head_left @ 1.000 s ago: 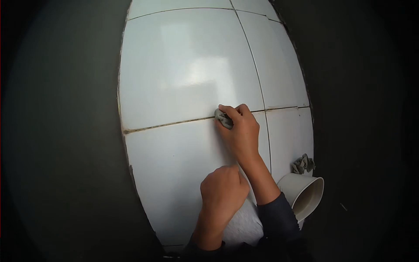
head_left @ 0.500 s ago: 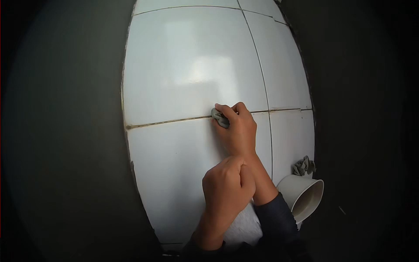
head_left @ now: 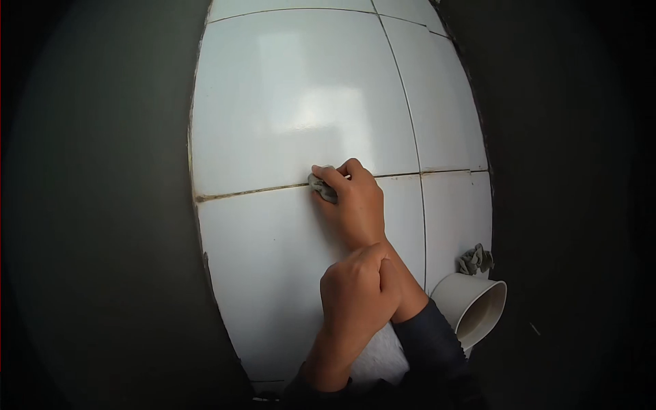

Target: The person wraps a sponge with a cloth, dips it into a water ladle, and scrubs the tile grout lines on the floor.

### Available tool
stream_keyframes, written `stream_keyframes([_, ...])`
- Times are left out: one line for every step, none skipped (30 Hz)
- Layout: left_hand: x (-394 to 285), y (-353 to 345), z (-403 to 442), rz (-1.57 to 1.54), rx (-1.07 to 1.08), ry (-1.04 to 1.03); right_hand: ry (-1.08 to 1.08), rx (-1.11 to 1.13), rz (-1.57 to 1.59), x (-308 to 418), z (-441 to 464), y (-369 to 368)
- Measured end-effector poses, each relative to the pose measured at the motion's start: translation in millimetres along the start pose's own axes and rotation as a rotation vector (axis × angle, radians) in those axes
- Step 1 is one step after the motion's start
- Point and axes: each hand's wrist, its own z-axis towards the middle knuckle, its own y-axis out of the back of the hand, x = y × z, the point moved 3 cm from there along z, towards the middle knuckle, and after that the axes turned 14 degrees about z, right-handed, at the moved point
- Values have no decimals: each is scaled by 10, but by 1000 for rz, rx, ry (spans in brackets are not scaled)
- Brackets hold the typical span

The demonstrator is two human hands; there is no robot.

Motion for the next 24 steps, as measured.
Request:
stream_keyframes([8, 26, 6, 39, -24, -2, -4, 25, -17, 36, 9, -26])
stream_keyframes([28, 35, 10, 40, -16, -6, -11, 51, -37, 57, 9, -27])
stream_keyframes([52, 25, 10, 24, 40, 10, -89, 32, -13, -11, 17, 55])
stream_keyframes([62, 9, 9, 6, 90, 31, -161, 17, 8, -115, 21, 191])
stream_keyframes([52, 0, 7, 2, 85, 34, -215, -45, 28, -255, -9, 353])
stream_keyframes([41, -4, 3, -20, 59, 37, -211, -119, 11, -412, -48, 514])
stream_keyframes([35, -2, 0, -40, 33, 38, -248, -200, 36, -578, -81, 662])
stream_keyframes([28, 0, -2, -37, 31, 40, -303, -246, 5, -723, -96, 811])
stream_keyframes([11, -2, -7, -33, 43, 37, -300, -289, -33, -743, -80, 914])
stream_keyframes([-8, -11, -14, -30, 59, 32, -305, -291, -34, -741, -95, 892])
stream_keyframes([-21, -28, -20, -31, 61, 27, -298, -283, -74, -712, -94, 837])
stream_keyframes([-32, -43, -20, -38, 47, 15, -287, -275, -115, -629, -62, 766])
stream_keyframes([-40, -53, -20, -44, 34, 4, -218, -242, -68, -499, -57, 635])
stream_keyframes([-37, -54, -22, -44, 38, 0, -160, -193, -65, -376, -54, 471])
stream_keyframes([-22, -43, -22, -39, 34, -5, -148, -118, -58, -215, -34, 326])
stream_keyframes([-4, -31, -18, -32, 30, -11, -130, -62, -44, -130, -12, 166])
stream_keyframes([20, -24, -13, -31, 35, -18, -86, -23, -18, -51, -12, 60])
stream_keyframes([48, -20, -11, -24, 44, -4, -82, 10, -49, -8, -6, 49])
stream_keyframes([64, -18, -10, -20, 53, 10, -138, 5, 10, -63, -9, 112])
stream_keyframes([57, -16, -5, -25, 56, 5, -188, 3, 67, -148, -9, 222])
stream_keyframes([53, -14, 1, -23, 72, 13, -154, -59, 52, -304, -30, 364])
stream_keyframes([52, -8, 2, -18, 86, 24, -264, -108, 67, -401, -41, 540])
stream_keyframes([48, 3, 4, -16, 81, 28, -249, -187, 50, -551, -75, 679])
stream_keyframes([36, 2, 1, -17, 92, 32, -285, -246, 24, -684, -91, 803])
